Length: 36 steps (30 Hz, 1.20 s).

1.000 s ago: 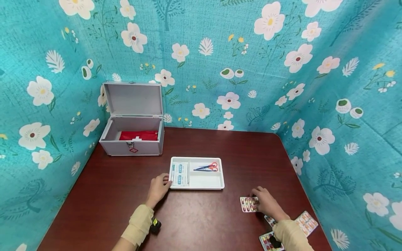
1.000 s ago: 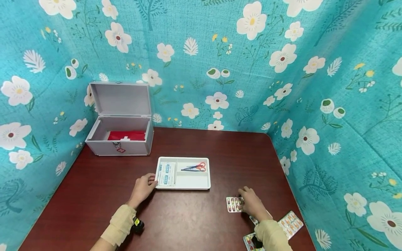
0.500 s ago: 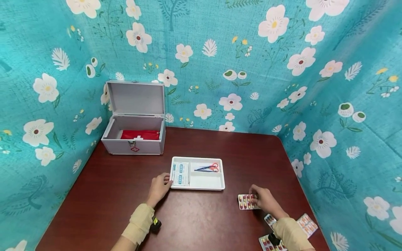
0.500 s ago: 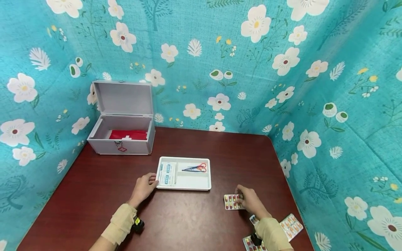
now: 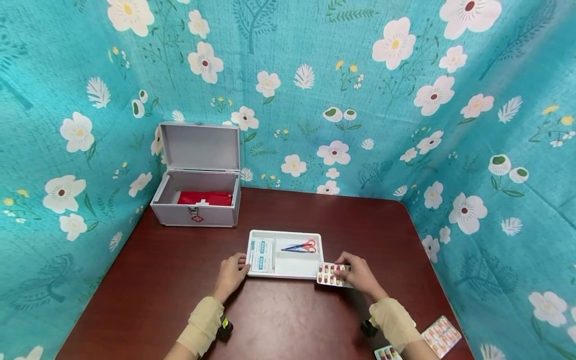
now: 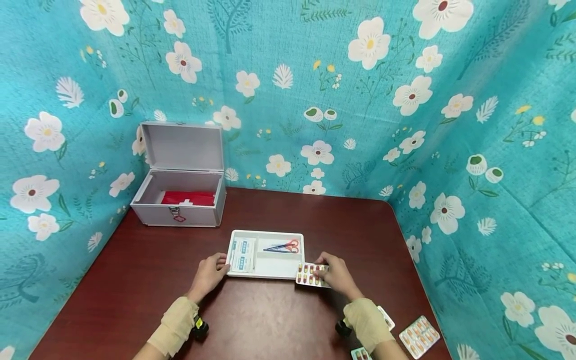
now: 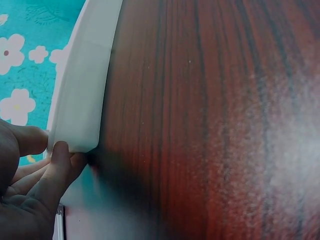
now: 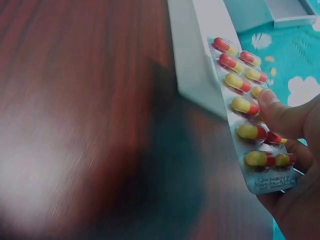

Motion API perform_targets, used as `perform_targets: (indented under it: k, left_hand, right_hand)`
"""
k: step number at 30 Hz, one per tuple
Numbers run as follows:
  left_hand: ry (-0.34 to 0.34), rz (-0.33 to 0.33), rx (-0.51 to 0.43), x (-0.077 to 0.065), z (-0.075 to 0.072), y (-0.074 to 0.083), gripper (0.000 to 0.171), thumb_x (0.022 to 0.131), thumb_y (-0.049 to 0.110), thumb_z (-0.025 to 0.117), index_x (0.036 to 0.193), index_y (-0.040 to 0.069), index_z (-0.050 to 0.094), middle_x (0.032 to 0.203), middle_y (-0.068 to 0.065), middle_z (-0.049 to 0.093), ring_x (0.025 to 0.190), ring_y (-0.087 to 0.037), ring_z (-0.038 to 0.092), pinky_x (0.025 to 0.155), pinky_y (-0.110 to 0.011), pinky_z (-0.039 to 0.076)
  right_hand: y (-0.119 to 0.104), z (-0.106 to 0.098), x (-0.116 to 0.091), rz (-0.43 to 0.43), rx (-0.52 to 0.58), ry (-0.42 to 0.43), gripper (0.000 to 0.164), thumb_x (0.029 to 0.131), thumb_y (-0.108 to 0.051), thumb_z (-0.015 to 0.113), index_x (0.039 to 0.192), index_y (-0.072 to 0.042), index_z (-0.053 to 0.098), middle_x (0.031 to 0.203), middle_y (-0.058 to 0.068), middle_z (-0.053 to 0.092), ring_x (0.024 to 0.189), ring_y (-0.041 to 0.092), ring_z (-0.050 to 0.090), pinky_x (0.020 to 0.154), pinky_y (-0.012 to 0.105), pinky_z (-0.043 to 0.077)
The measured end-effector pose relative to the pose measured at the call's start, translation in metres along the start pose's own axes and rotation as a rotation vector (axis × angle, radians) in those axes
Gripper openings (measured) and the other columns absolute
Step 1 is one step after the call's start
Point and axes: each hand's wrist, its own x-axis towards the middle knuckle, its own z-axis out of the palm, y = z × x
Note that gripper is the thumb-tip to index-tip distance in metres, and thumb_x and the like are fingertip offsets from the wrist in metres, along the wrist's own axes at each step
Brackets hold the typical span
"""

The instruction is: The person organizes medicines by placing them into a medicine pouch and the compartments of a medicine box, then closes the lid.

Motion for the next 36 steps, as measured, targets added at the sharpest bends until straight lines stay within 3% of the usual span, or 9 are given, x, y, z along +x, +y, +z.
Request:
perform_targets:
  k: [6,16,21,24,32,36]
  left_hand:
    - [0.019,0.018,0.009,-0.001,0.0,-0.003,0.026,0.087,0.006,0.072,0.11,-0.006,0.068,0.101,-0.022,0.075,0.094,-0.031,0.074,0.082,-0.04,0.063]
    - [0.025,0.017,-0.028,-0.003,0.004,-0.005,0.024,0.087,0.003,0.072,0.109,-0.007,0.069,0.101,-0.023,0.074,0.094,-0.031,0.074,0.081,-0.038,0.063]
    - [0.032,0.025,-0.043,-0.001,0.001,-0.004,0.025,0.087,0.003,0.072,0.109,-0.008,0.068,0.102,-0.023,0.074,0.094,-0.031,0.074,0.081,-0.037,0.063]
    - [0.037,0.026,-0.054,-0.001,0.0,-0.003,0.025,0.086,0.002,0.072,0.108,-0.009,0.068,0.101,-0.024,0.074,0.094,-0.033,0.074,0.082,-0.039,0.063]
    - [0.022,0.016,-0.033,0.0,0.0,-0.002,0.025,0.086,0.003,0.072,0.109,-0.007,0.069,0.1,-0.023,0.075,0.095,-0.032,0.074,0.082,-0.039,0.063]
    - [0.018,0.008,-0.037,0.0,0.0,-0.003,0.026,0.087,0.004,0.072,0.11,-0.007,0.069,0.101,-0.023,0.075,0.095,-0.032,0.074,0.082,-0.039,0.063]
  right_hand:
    - [-0.019,0.021,0.025,-0.028,0.059,0.014,0.023,0.074,0.002,0.082,0.085,-0.014,0.068,0.082,0.0,0.071,0.071,0.007,0.056,0.065,0.019,0.046]
    - [-0.038,0.049,0.045,-0.081,0.037,0.04,0.025,0.072,0.004,0.082,0.085,-0.011,0.067,0.085,0.002,0.073,0.076,0.009,0.059,0.069,0.024,0.05]
    - [-0.046,0.064,0.054,-0.149,0.017,0.045,0.025,0.072,0.004,0.082,0.089,-0.007,0.068,0.088,0.005,0.074,0.081,0.017,0.066,0.074,0.034,0.056]
    - [-0.048,0.072,0.058,-0.186,-0.032,0.044,0.026,0.072,0.001,0.083,0.089,-0.007,0.066,0.086,0.004,0.074,0.086,0.019,0.07,0.08,0.039,0.057]
    - [-0.048,0.088,0.059,-0.226,-0.228,0.004,0.025,0.074,-0.007,0.084,0.087,-0.011,0.063,0.084,0.002,0.07,0.083,0.021,0.065,0.074,0.04,0.053]
    - [-0.047,0.094,0.056,-0.321,-0.376,0.065,0.026,0.074,-0.013,0.086,0.09,-0.013,0.066,0.087,0.003,0.069,0.089,0.027,0.064,0.071,0.045,0.053]
